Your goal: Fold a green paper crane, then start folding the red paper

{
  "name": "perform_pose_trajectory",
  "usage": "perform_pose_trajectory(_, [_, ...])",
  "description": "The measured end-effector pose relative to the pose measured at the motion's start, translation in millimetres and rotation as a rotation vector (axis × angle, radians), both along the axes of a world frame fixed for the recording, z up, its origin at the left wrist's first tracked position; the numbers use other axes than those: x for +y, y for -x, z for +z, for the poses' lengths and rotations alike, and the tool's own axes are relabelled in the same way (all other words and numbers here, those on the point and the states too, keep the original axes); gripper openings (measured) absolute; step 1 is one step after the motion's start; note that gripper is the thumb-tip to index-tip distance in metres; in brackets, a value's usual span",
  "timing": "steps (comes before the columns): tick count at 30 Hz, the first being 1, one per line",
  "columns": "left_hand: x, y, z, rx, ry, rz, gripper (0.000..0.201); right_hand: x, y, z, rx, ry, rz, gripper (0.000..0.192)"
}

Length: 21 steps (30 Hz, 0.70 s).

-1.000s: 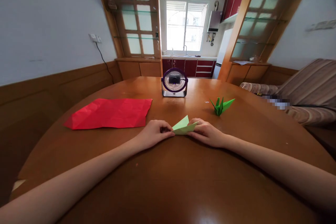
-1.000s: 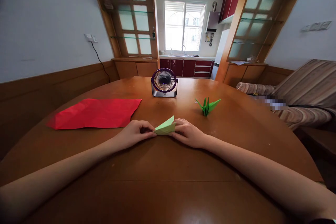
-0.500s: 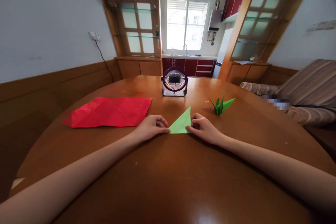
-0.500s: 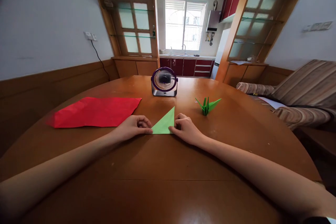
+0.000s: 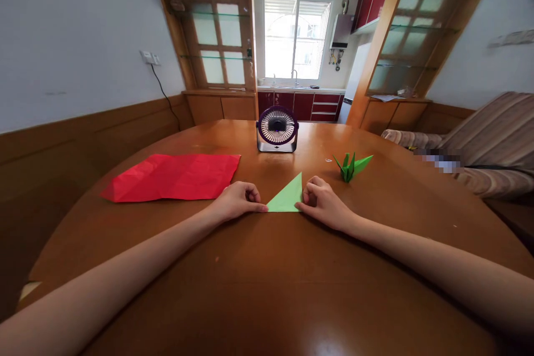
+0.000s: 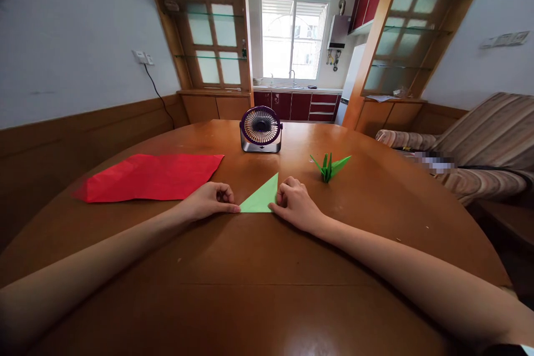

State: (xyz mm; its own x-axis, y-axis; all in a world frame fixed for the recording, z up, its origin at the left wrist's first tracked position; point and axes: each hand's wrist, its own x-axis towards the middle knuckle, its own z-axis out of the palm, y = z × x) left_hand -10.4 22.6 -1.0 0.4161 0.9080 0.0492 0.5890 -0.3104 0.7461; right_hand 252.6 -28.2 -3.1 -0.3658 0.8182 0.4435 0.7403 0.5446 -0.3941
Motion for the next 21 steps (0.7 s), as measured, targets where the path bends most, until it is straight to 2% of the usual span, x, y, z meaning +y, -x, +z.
perform_pose_trajectory(2, [-1, 0, 0.4, 0.007, -0.006, -0.029, 0.039, -2, 1, -0.1, -0.048, -0.092, 0.063, 0.009])
perform_pose_trajectory(3, [-2, -1, 0.7, 0.011, -0.020, -0.041, 0.038, -2, 2, -0.6, -0.083, -0.140, 0.106, 0.010])
perform_pose_trajectory(5, [-7, -5, 1.7, 0.035, -0.081, -0.044, 0.038, -2, 2, -2.4, -0.159, -0.201, 0.187, 0.021])
perform_pose_trajectory(8, [-16, -13, 3.8, 0.123, -0.210, -0.016, 0.038, 0, 3, -5.1, -0.222, -0.205, 0.239, 0.028])
perform_pose_trajectory(11, [-24, -20, 5.2, 0.214, -0.291, 0.010, 0.037, 1, 2, -6.1, -0.229, -0.192, 0.233, 0.027])
perform_pose_trajectory(15, [-26, -24, 5.2, 0.256, -0.311, 0.043, 0.034, 1, 2, -4.8, -0.186, -0.198, 0.197, 0.032])
perform_pose_trajectory(21, [-34, -26, 9.9, 0.208, -0.312, 0.020, 0.020, 5, -1, -4.4, 0.032, -0.100, 0.138, 0.064])
